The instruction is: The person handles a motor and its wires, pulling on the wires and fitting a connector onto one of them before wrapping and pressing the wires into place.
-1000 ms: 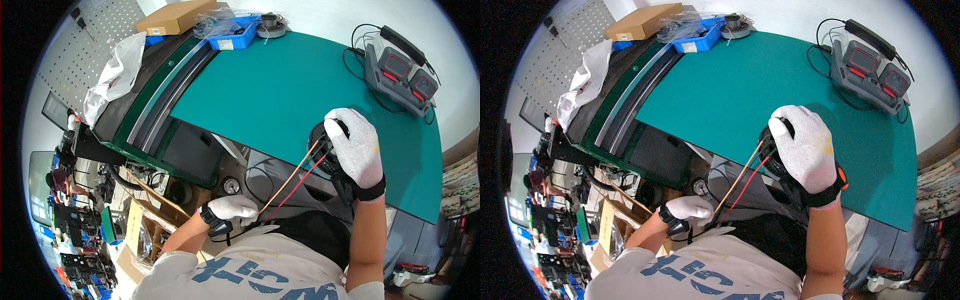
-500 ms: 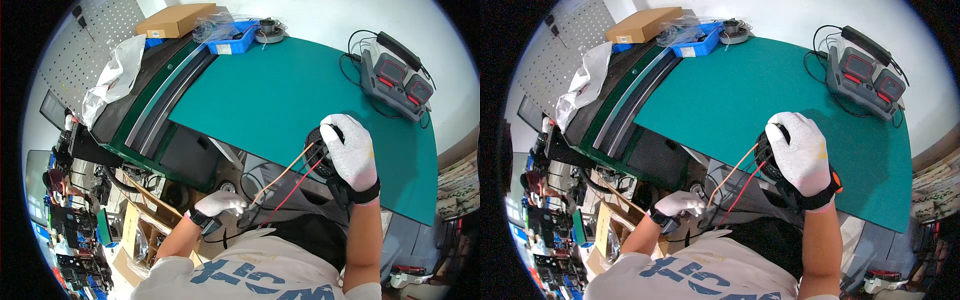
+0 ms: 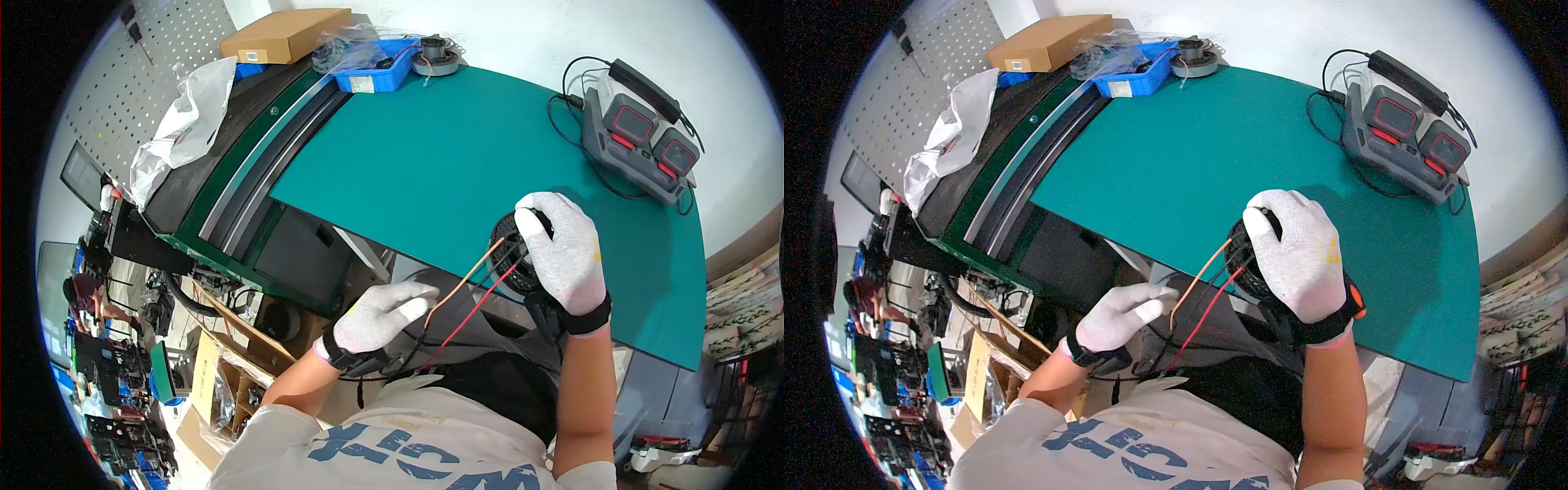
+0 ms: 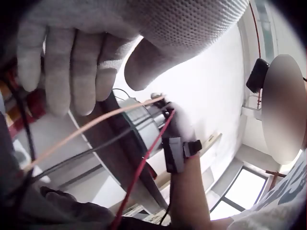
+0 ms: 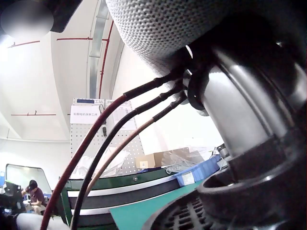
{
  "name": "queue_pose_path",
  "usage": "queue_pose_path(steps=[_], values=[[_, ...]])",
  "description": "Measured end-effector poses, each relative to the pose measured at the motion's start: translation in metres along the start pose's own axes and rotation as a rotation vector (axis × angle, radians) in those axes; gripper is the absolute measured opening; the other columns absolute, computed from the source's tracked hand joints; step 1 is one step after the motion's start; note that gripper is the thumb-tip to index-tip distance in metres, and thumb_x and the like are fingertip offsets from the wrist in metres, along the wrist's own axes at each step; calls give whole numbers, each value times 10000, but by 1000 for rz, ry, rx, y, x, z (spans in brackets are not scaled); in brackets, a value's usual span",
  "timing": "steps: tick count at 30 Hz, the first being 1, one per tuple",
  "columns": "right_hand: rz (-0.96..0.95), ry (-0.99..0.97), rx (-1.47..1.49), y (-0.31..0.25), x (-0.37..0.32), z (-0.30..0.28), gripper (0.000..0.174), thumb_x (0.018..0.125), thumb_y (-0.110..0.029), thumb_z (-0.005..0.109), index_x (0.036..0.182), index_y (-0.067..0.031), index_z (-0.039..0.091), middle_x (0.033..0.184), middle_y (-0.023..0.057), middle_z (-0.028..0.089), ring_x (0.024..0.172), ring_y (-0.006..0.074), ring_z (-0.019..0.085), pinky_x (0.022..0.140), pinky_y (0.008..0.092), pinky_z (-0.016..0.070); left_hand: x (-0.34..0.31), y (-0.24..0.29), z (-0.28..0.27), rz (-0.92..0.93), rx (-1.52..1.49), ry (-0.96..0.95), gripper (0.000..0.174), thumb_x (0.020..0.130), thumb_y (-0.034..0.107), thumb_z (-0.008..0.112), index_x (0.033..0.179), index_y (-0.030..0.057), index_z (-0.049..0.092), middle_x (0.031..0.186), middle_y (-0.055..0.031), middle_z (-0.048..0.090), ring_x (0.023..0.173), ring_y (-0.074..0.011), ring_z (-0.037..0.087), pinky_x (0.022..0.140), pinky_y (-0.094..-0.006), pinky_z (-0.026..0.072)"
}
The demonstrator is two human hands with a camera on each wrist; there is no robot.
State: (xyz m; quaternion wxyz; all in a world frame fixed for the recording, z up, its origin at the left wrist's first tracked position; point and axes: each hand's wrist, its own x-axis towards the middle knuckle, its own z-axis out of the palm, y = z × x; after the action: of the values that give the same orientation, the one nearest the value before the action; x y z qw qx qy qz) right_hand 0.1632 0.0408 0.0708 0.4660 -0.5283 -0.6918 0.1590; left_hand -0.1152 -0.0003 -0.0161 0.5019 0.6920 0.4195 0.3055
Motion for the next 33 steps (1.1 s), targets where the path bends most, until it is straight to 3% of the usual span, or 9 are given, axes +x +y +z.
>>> queue_pose_path(steps=[3, 6, 10, 15, 21, 27, 33], values=[[-49, 16, -55, 1, 0, 1, 77, 908, -120, 670, 947, -55, 681, 934, 134, 687, 891, 348, 646, 810, 419, 513, 19, 13, 3, 61, -32, -93, 303, 1058, 161, 554, 1262, -40, 653, 1080, -82, 718, 998, -137, 640, 909, -300, 502], [-86, 39, -112, 1, 1, 0, 91, 916, -147, 658, 942, -63, 682, 934, 136, 687, 891, 358, 641, 810, 433, 511, 29, 15, 4, 20, -44, -223, 299, 1064, 172, 540, 1230, -44, 664, 995, -70, 715, 939, -130, 638, 885, -299, 508], [-70, 24, -150, 2, 1, -2, 108, 925, -174, 638, 932, -76, 683, 921, 139, 681, 894, 372, 633, 816, 454, 506, 25, -6, -1, -98, -115, -276, 266, 1058, 171, 549, 1157, -30, 692, 1001, -75, 727, 943, -139, 663, 893, -311, 519], [-91, 46, -146, 5, 0, 3, 97, 924, -171, 638, 919, -83, 677, 907, 137, 673, 884, 374, 627, 814, 460, 504, 9, -23, -2, -150, -193, -259, 248, 1043, 156, 551, 1162, -17, 682, 1007, -91, 738, 979, -160, 674, 911, -322, 516], [-78, 33, -138, 5, 0, 0, 96, 928, -174, 632, 913, -85, 666, 907, 133, 669, 874, 378, 621, 801, 475, 496, 10, -38, -1, -140, -223, -266, 220, 1046, 143, 573, 1123, -16, 705, 978, -67, 724, 932, -146, 666, 869, -307, 523], [-69, 7, -166, 2, 1, -1, 105, 931, -182, 626, 914, -84, 661, 903, 134, 663, 874, 378, 621, 800, 476, 495, 16, -44, -5, -274, -296, -348, 231, 1004, 180, 651, 1130, -5, 707, 952, -49, 719, 850, -116, 642, 785, -269, 513], [-93, 23, -170, 4, 0, 0, 105, 930, -181, 626, 918, -84, 666, 912, 137, 668, 885, 380, 625, 812, 469, 500, 16, -31, 2, -252, -239, -217, 259, 982, 218, 686, 1144, 18, 715, 921, -35, 708, 784, -83, 617, 736, -244, 503]])
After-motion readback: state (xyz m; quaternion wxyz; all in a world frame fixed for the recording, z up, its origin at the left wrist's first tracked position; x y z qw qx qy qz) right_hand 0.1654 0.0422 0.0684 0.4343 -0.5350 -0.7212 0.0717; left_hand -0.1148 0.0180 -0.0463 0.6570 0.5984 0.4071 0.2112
